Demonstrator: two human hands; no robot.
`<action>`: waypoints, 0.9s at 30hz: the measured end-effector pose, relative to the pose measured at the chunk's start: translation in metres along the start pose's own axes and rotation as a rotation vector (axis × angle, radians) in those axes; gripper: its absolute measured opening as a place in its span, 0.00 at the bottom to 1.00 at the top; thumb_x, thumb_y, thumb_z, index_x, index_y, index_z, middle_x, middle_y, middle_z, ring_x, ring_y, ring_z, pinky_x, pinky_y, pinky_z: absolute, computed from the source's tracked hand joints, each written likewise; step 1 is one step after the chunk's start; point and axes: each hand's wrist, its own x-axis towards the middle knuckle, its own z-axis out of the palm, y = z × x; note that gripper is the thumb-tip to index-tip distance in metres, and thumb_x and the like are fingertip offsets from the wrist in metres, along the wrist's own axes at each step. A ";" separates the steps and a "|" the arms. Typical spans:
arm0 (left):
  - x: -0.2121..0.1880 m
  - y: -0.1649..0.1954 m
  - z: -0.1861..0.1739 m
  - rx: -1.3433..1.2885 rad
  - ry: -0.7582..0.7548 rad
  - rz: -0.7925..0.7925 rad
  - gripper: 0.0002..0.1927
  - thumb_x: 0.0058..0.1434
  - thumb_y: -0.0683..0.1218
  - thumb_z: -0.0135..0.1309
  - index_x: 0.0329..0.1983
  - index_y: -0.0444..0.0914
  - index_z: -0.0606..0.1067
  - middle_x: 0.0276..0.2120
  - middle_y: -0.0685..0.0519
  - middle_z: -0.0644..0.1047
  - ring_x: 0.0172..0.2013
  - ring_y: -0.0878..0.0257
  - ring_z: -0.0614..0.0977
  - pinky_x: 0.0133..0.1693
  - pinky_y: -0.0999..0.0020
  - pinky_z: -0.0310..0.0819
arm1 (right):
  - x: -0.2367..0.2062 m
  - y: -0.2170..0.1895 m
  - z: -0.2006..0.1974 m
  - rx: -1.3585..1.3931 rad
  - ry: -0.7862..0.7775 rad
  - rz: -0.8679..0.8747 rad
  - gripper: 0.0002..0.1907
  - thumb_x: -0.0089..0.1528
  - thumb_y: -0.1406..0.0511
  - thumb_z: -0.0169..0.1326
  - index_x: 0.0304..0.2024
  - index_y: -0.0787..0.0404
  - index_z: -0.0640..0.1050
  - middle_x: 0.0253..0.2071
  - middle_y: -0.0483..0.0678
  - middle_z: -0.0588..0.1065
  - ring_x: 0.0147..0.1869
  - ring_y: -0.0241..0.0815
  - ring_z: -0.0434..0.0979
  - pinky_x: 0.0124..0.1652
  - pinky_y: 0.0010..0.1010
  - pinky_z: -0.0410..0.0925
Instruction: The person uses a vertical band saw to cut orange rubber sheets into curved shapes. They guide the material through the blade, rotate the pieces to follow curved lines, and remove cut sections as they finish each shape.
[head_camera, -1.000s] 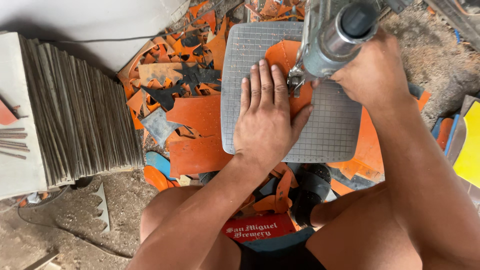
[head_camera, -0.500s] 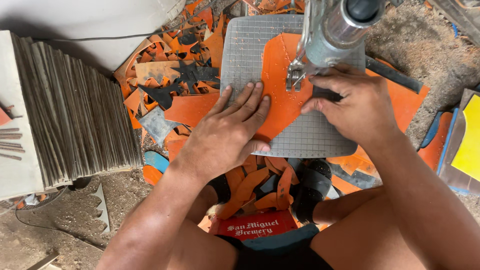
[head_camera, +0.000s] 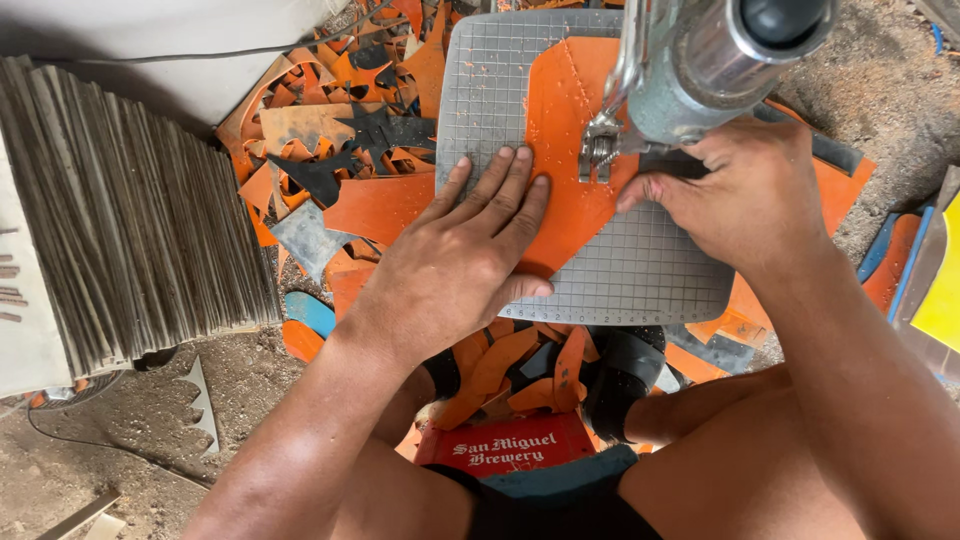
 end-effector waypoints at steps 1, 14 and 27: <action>0.001 0.000 0.000 -0.003 0.000 -0.003 0.43 0.58 0.62 0.56 0.67 0.27 0.66 0.68 0.35 0.65 0.70 0.47 0.64 0.69 0.46 0.57 | 0.001 -0.001 0.000 0.022 -0.007 0.024 0.07 0.59 0.72 0.68 0.40 0.60 0.85 0.39 0.42 0.83 0.43 0.35 0.85 0.44 0.27 0.76; 0.010 -0.002 0.001 -0.028 0.020 -0.025 0.43 0.57 0.59 0.59 0.68 0.27 0.65 0.69 0.35 0.65 0.71 0.47 0.63 0.69 0.46 0.56 | 0.012 0.006 -0.001 0.023 -0.021 -0.029 0.02 0.66 0.72 0.65 0.41 0.61 0.84 0.39 0.42 0.83 0.42 0.33 0.86 0.43 0.26 0.77; 0.020 -0.005 0.009 0.006 0.010 -0.067 0.44 0.59 0.61 0.58 0.68 0.27 0.64 0.70 0.35 0.62 0.71 0.46 0.61 0.69 0.46 0.54 | 0.036 -0.003 -0.009 -0.110 0.051 -0.221 0.12 0.57 0.71 0.71 0.42 0.63 0.83 0.41 0.47 0.82 0.43 0.43 0.83 0.43 0.34 0.75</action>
